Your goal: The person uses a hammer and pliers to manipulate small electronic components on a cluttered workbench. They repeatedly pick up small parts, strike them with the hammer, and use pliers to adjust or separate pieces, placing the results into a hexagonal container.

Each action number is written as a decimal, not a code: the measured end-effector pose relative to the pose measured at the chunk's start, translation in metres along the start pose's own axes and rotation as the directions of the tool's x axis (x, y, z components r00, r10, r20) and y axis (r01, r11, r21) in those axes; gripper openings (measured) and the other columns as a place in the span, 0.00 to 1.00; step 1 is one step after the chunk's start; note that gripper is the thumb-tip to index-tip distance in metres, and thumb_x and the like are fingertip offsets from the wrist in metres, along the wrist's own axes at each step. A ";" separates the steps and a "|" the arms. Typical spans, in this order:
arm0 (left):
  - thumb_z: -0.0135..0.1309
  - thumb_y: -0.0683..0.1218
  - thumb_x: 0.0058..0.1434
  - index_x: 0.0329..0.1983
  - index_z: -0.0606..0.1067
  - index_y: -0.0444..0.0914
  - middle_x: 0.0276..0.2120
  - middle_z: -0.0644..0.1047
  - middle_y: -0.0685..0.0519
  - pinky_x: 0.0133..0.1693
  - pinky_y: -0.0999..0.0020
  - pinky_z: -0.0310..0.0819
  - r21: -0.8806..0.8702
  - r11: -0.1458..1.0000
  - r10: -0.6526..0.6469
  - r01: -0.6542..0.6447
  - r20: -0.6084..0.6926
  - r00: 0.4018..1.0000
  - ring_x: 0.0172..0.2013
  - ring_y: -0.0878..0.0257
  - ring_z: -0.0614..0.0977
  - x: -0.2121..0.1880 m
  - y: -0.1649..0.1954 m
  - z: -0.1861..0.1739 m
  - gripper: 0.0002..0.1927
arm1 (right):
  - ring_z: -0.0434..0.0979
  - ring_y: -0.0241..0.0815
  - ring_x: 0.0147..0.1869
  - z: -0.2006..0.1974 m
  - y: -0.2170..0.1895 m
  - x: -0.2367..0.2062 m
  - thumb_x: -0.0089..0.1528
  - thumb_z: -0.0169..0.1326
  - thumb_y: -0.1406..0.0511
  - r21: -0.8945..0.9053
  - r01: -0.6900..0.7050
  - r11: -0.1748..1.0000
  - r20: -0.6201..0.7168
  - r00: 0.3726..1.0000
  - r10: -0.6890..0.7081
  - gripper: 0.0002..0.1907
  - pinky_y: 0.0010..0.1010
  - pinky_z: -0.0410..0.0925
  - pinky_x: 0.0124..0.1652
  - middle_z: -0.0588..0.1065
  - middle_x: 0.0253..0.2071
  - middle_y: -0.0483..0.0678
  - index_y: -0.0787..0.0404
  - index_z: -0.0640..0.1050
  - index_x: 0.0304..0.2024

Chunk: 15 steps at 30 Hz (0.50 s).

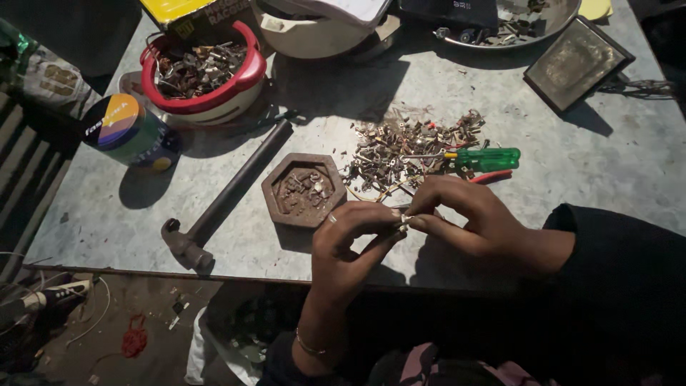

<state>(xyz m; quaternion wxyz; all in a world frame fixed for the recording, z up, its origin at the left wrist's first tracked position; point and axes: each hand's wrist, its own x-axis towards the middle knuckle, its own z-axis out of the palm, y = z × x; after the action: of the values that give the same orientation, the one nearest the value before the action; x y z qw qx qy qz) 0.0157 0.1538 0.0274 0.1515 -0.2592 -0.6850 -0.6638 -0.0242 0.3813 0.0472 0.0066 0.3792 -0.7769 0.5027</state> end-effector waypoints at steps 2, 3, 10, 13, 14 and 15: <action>0.65 0.31 0.57 0.47 0.79 0.32 0.46 0.80 0.47 0.49 0.69 0.85 -0.044 0.998 -0.051 0.051 -0.006 0.999 0.47 0.62 0.85 0.000 0.000 0.001 0.15 | 0.78 0.41 0.43 0.001 -0.002 0.001 0.63 0.59 0.71 -0.030 0.022 0.999 -0.019 1.000 -0.022 0.08 0.32 0.70 0.43 0.78 0.39 0.47 0.63 0.79 0.45; 0.66 0.31 0.58 0.47 0.79 0.32 0.46 0.80 0.47 0.49 0.69 0.85 -0.048 0.997 -0.059 0.058 -0.013 0.998 0.47 0.62 0.85 0.000 0.000 0.002 0.15 | 0.78 0.41 0.44 0.001 -0.003 0.002 0.62 0.59 0.71 -0.022 0.036 0.999 -0.015 0.999 -0.036 0.09 0.32 0.70 0.44 0.78 0.41 0.48 0.63 0.79 0.46; 0.66 0.33 0.58 0.46 0.79 0.31 0.42 0.82 0.47 0.46 0.70 0.84 -0.072 0.990 -0.124 0.124 0.000 0.992 0.43 0.62 0.87 -0.001 0.001 0.000 0.13 | 0.81 0.43 0.49 0.002 -0.001 0.000 0.61 0.62 0.71 -0.046 0.093 0.995 -0.032 0.995 -0.094 0.13 0.34 0.73 0.47 0.79 0.45 0.49 0.62 0.78 0.48; 0.66 0.34 0.58 0.45 0.80 0.30 0.38 0.84 0.47 0.42 0.71 0.84 -0.109 0.976 -0.187 0.187 0.007 0.982 0.40 0.63 0.88 -0.002 0.000 0.000 0.11 | 0.82 0.42 0.49 0.002 0.001 -0.001 0.60 0.64 0.71 -0.074 0.140 0.987 -0.012 0.990 -0.142 0.14 0.33 0.74 0.46 0.79 0.46 0.49 0.61 0.78 0.48; 0.66 0.34 0.59 0.44 0.80 0.30 0.37 0.84 0.48 0.41 0.71 0.84 -0.123 0.971 -0.206 0.205 0.009 0.979 0.38 0.63 0.88 -0.002 0.000 0.000 0.11 | 0.82 0.42 0.49 0.001 0.002 -0.002 0.60 0.64 0.71 -0.091 0.170 0.981 -0.001 0.985 -0.171 0.15 0.32 0.74 0.46 0.79 0.46 0.48 0.60 0.77 0.48; 0.66 0.34 0.58 0.44 0.80 0.30 0.37 0.84 0.47 0.41 0.71 0.84 -0.115 0.973 -0.199 0.198 0.004 0.980 0.38 0.63 0.88 -0.003 0.000 -0.001 0.11 | 0.82 0.43 0.50 0.001 0.003 -0.002 0.58 0.64 0.72 -0.082 0.172 0.982 0.016 0.985 -0.171 0.16 0.33 0.74 0.47 0.78 0.46 0.49 0.61 0.77 0.48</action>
<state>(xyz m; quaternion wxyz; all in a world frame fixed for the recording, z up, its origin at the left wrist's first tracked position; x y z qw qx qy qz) 0.0175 0.1529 0.0257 0.0718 -0.1951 -0.6677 -0.7148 -0.0238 0.3820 0.0437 0.0621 0.4464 -0.7616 0.4656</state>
